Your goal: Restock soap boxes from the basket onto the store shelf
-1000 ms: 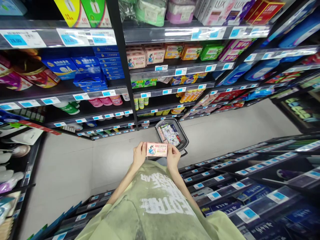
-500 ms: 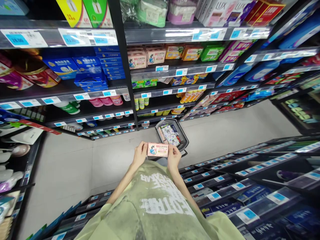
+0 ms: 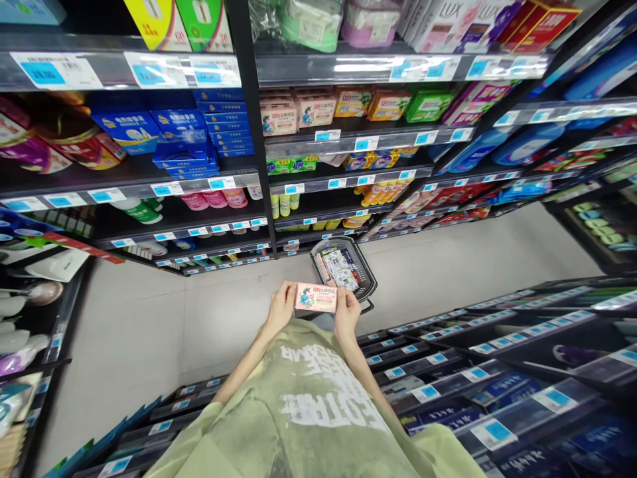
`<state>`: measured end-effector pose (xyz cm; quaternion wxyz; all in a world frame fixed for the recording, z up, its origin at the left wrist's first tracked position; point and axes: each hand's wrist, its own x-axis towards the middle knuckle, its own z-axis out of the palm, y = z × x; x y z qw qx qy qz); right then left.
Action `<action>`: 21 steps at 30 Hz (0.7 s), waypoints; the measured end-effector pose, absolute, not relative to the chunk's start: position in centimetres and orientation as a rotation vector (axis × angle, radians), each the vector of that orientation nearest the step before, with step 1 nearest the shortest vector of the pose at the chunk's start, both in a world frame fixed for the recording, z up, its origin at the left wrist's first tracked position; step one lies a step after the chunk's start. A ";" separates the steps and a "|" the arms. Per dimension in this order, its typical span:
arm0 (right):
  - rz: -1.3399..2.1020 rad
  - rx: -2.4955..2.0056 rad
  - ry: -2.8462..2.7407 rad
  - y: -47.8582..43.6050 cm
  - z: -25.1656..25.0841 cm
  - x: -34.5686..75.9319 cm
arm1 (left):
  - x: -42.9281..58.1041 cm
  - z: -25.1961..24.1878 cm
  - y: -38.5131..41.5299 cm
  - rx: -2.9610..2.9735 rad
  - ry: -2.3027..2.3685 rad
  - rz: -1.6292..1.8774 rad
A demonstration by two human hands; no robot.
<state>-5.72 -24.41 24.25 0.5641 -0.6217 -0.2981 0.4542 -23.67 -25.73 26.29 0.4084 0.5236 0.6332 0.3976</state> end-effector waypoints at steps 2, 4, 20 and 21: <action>1.065 -1.462 -0.709 -24.4 24.3 -5.7 | -23.7 26.3 -25.7 1.315 1.593 1.016; 1.060 -1.464 -0.728 -24.3 24.2 -5.7 | -23.8 26.4 -25.7 1.297 1.583 1.032; 1.088 -1.456 -0.792 -24.4 22.4 -5.4 | -23.6 25.7 -25.3 1.237 1.674 1.004; 1.084 -1.458 -0.798 -24.4 22.3 -5.4 | -23.7 25.8 -25.3 1.259 1.691 0.999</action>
